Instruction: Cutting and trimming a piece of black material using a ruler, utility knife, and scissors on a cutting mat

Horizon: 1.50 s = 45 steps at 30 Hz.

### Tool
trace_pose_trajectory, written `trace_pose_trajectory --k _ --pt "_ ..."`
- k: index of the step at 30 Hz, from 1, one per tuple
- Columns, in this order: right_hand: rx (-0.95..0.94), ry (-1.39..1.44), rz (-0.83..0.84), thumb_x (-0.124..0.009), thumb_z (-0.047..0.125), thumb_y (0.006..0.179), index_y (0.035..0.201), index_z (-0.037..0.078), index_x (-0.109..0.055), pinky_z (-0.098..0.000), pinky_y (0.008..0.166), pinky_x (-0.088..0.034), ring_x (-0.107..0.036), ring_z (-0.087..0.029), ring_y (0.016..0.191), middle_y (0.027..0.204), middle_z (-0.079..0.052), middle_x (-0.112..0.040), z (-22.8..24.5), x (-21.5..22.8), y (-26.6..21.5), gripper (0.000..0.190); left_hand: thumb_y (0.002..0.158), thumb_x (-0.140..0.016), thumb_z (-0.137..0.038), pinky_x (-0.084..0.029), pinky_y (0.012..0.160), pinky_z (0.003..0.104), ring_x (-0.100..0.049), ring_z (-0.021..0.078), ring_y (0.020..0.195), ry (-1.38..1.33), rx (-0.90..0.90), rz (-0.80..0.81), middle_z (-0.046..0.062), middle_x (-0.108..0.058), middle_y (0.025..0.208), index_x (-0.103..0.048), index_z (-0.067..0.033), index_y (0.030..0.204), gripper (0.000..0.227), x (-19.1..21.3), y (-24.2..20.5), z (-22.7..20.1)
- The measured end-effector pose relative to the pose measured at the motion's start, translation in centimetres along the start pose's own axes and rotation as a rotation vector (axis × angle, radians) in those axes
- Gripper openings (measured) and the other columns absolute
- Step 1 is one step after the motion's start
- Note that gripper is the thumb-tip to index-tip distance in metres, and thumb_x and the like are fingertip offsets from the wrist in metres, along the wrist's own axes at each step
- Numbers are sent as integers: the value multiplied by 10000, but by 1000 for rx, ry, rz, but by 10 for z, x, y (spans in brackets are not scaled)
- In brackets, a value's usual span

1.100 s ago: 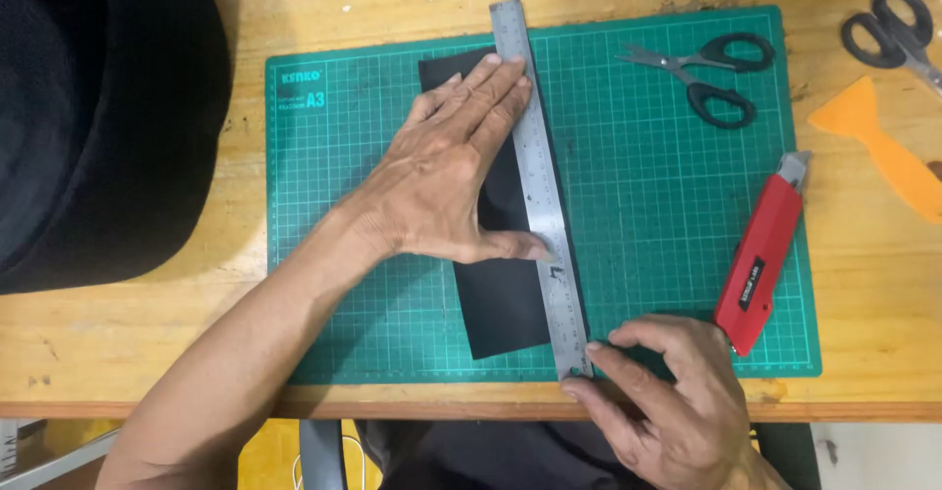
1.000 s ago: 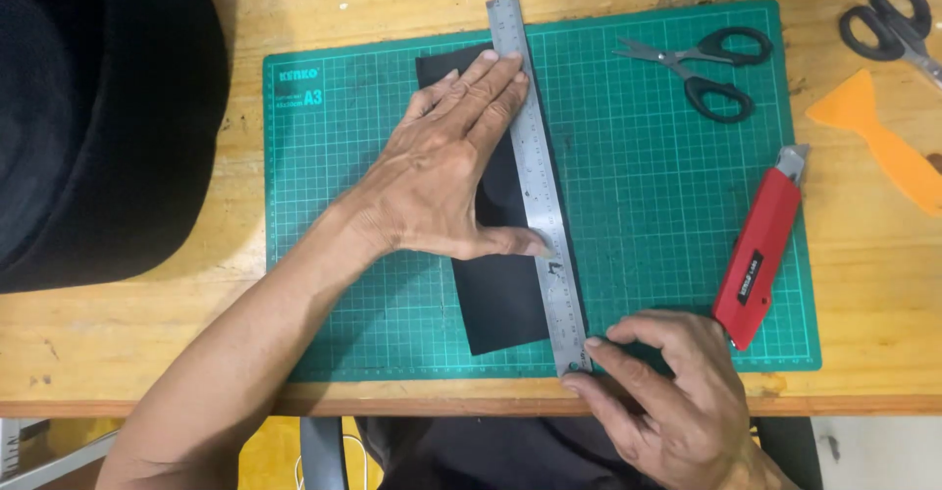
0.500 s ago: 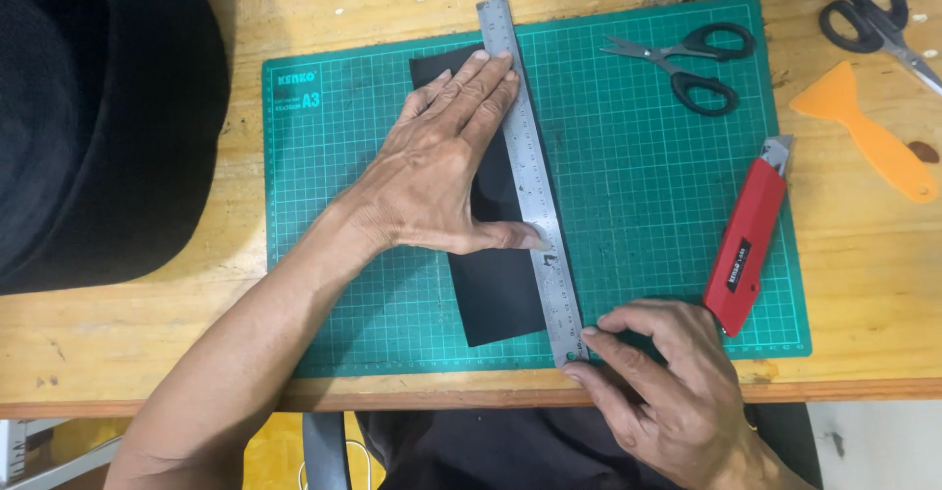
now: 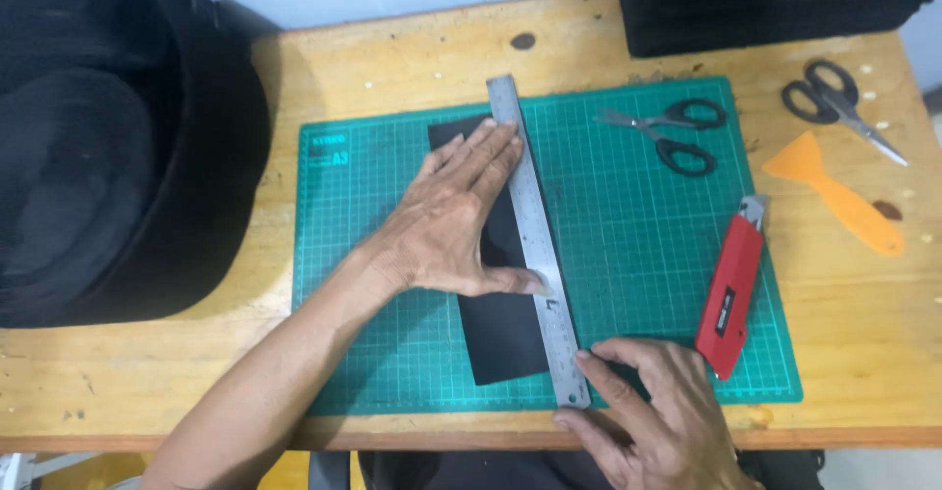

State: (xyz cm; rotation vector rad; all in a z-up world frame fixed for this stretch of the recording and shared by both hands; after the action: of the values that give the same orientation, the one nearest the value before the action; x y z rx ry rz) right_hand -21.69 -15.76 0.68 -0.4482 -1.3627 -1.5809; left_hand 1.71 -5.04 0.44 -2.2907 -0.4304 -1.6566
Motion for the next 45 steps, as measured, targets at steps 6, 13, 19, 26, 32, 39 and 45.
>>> trace_pose_trajectory --k 6,13,19,26,32,39,45 --pt "-5 38 -7 -842 476 806 1142 117 -678 -420 678 -483 -674 -257 892 1095 -111 -678 -9 -7 -4 519 697 -674 -881 -71 1252 525 -75 363 1589 -24 -14 -50 229 -125 1706 -186 38 1605 1381 4 -2 -2" --pt "-43 61 32 -874 471 771 1167 151 -676 -432 732 -488 -671 -232 907 1156 -87 -690 -12 -12 -11 546 702 -667 -861 -63 1251 525 -56 362 1592 -46 -19 -52 233 -106 1708 -169 39 1607 1370 5 -2 -3" --pt "-79 59 31 -888 474 748 1184 186 -672 -456 736 -495 -689 -234 918 1174 -81 -691 -15 -17 -18 566 678 -702 -853 -78 1249 538 -45 397 1590 -53 -7 -66 250 -59 1709 -155 31 1612 1397 5 -3 -3" --pt "-73 41 23 -876 488 754 1184 201 -670 -452 739 -502 -693 -228 911 1174 -77 -694 -15 -17 -17 556 689 -685 -854 -57 1250 546 2 394 1592 -70 5 -32 233 -6 1716 -104 10 1625 1401 3 -3 -2" --pt "-46 33 22 -853 506 776 1157 193 -676 -438 728 -491 -680 -217 896 1161 -69 -693 -17 -17 -16 524 689 -692 -861 -69 1251 536 -12 391 1593 -42 0 -42 231 -24 1716 -120 15 1624 1403 1 -2 0" --pt "-16 53 -29 -865 480 781 1108 146 -699 -406 733 -505 -677 -222 896 1132 -73 -690 -13 -12 -10 495 674 -743 -838 -58 1250 552 -13 412 1585 -82 11 -14 238 -29 1711 -139 25 1615 1412 5 0 -4" --pt "-37 65 -86 -875 432 779 1007 61 -698 -433 748 -503 -705 -310 917 1105 -158 -705 -5 -2 -3 470 691 -746 -868 -86 1248 560 -78 431 1569 -13 -19 -31 258 -175 1673 -172 65 1591 1418 5 0 -6"
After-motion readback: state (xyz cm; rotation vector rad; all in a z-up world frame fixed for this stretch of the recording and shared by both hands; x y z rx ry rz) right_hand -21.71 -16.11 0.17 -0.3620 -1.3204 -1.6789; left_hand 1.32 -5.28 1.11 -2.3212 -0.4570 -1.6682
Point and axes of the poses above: each hand's wrist, its own y-axis towards the middle knuckle, its own x-axis out of the back of the hand, z = x × y, the point moved 5 cm from there along y, towards the middle knuckle
